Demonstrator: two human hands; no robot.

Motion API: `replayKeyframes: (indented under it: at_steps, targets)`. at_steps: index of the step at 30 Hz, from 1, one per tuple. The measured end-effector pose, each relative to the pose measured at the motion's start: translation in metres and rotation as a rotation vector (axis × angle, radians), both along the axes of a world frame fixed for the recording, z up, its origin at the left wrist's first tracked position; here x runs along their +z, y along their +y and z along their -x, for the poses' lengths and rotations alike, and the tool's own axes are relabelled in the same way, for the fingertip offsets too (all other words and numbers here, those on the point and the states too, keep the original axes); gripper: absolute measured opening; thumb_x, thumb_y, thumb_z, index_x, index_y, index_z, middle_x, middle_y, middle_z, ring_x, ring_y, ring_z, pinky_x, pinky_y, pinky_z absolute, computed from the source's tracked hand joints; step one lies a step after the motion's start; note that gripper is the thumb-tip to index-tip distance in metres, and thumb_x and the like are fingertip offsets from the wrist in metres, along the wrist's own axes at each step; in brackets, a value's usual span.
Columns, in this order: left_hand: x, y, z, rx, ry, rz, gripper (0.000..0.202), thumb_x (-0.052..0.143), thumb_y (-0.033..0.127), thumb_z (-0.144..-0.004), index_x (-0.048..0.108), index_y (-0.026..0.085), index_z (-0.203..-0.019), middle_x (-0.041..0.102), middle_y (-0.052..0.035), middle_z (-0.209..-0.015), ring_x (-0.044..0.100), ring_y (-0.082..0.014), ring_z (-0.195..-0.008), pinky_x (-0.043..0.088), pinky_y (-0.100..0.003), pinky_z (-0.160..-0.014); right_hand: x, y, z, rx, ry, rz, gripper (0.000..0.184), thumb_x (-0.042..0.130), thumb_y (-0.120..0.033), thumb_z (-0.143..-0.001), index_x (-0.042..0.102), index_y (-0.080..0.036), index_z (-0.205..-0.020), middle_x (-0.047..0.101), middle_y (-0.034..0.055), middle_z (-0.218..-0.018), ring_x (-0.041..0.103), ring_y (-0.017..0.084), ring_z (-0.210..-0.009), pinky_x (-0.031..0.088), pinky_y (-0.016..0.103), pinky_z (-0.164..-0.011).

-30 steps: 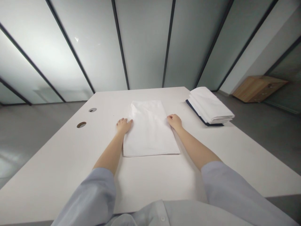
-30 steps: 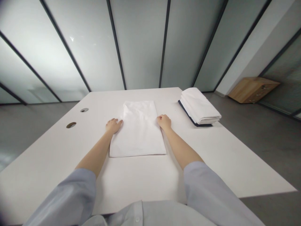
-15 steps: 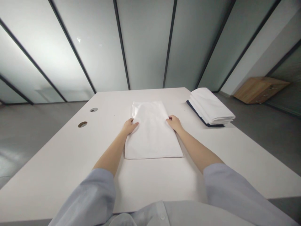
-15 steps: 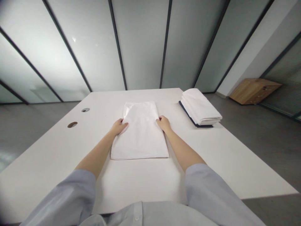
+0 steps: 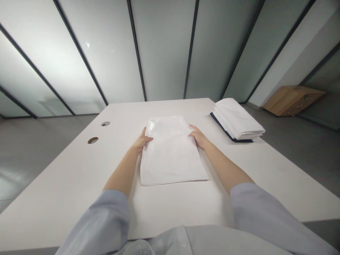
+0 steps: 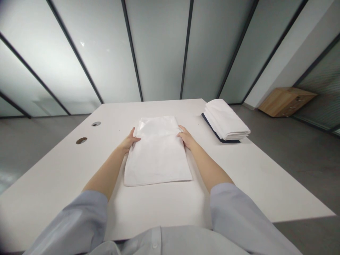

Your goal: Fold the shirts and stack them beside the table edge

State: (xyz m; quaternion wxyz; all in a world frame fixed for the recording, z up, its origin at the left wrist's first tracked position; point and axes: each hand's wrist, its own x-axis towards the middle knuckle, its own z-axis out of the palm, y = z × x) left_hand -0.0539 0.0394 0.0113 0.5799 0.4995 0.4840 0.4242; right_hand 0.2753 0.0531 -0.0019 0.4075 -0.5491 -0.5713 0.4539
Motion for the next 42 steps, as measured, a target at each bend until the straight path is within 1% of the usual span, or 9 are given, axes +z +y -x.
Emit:
replayKeyframes:
  at_steps: [2,6,11,15,18,27,33,38,42]
  targets:
    - [0.002,-0.001,0.005,-0.058,-0.037,-0.002,0.105,0.066,0.019,-0.071,0.005,0.029,-0.156,0.059,-0.0113,-0.134,0.07,-0.024,-0.099,0.057,-0.037,-0.083,0.005,-0.004,-0.001,0.029,0.099,0.02,0.077,0.045,-0.016,-0.064,0.039,-0.021,-0.14,0.069,0.0056,-0.11,0.067,0.021,-0.095,0.053,0.036,-0.086]
    - [0.005,-0.004,0.009,-0.153,-0.08,0.044,0.085,0.068,0.022,-0.068,0.039,0.025,-0.147,0.065,-0.0095,-0.126,0.069,-0.0256,-0.1,0.057,-0.037,-0.084,0.012,-0.01,-0.001,0.062,0.21,0.106,0.067,0.049,-0.017,-0.059,0.054,-0.019,-0.126,0.071,0.006,-0.102,0.067,0.022,-0.089,0.055,0.035,-0.081]
    - [0.003,-0.001,0.004,-0.046,-0.014,0.075,0.066,0.078,0.029,-0.062,0.061,0.018,-0.125,0.07,-0.0103,-0.111,0.07,-0.0238,-0.088,0.059,-0.035,-0.076,0.012,-0.01,-0.003,0.079,0.26,0.156,0.062,0.059,-0.016,-0.059,0.058,-0.018,-0.121,0.073,0.0044,-0.095,0.068,0.021,-0.083,0.055,0.033,-0.079]
    - [-0.002,0.005,0.001,0.081,0.08,-0.022,0.062,0.082,0.035,-0.058,0.064,0.017,-0.115,0.07,-0.0085,-0.107,0.07,-0.0231,-0.089,0.058,-0.035,-0.077,0.009,-0.007,-0.004,0.078,0.286,0.148,0.056,0.063,-0.014,-0.06,0.061,-0.018,-0.115,0.073,0.0052,-0.097,0.069,0.02,-0.084,0.055,0.032,-0.081]
    - [-0.002,0.006,0.001,0.112,0.097,-0.016,0.059,0.083,0.035,-0.059,0.064,0.018,-0.113,0.07,-0.008,-0.106,0.07,-0.0231,-0.089,0.058,-0.035,-0.078,0.008,-0.006,-0.005,0.089,0.293,0.152,0.054,0.064,-0.012,-0.06,0.062,-0.018,-0.114,0.073,0.0053,-0.098,0.068,0.019,-0.083,0.055,0.032,-0.081]
    - [0.006,0.001,0.008,-0.055,0.031,0.128,0.073,0.076,0.016,-0.06,0.056,0.021,-0.13,0.07,-0.0058,-0.101,0.069,-0.0183,-0.075,0.059,-0.034,-0.071,0.014,-0.006,-0.009,0.168,0.138,0.187,0.066,0.06,-0.007,-0.058,0.058,-0.019,-0.123,0.073,0.0048,-0.098,0.067,0.02,-0.084,0.054,0.03,-0.077]
    - [0.013,0.003,0.008,-0.086,0.143,0.152,0.07,0.079,0.016,-0.054,0.061,0.018,-0.121,0.07,-0.0098,-0.111,0.069,-0.0235,-0.092,0.056,-0.036,-0.081,0.021,0.005,-0.011,0.127,-0.211,0.075,0.054,0.063,-0.006,-0.06,0.069,-0.017,-0.112,0.073,0.0017,-0.088,0.064,0.019,-0.079,0.051,0.03,-0.081]
    - [0.03,0.004,0.009,-0.145,0.293,-0.008,0.066,0.084,0.03,-0.047,0.067,0.016,-0.109,0.07,-0.0101,-0.112,0.066,-0.0262,-0.098,0.054,-0.036,-0.084,0.045,0.003,-0.012,0.152,-0.388,-0.085,0.042,0.064,-0.008,-0.064,0.071,-0.014,-0.105,0.072,0.0012,-0.082,0.063,0.017,-0.074,0.049,0.026,-0.075]
    - [0.06,0.001,0.013,-0.2,0.488,-0.151,0.057,0.078,0.045,-0.056,0.069,0.015,-0.103,0.072,-0.0065,-0.095,0.067,-0.0271,-0.09,0.054,-0.039,-0.081,0.073,-0.007,-0.017,0.141,-0.6,-0.257,0.025,0.064,-0.014,-0.071,0.073,-0.016,-0.094,0.07,0.0024,-0.082,0.062,0.018,-0.075,0.049,0.027,-0.075]
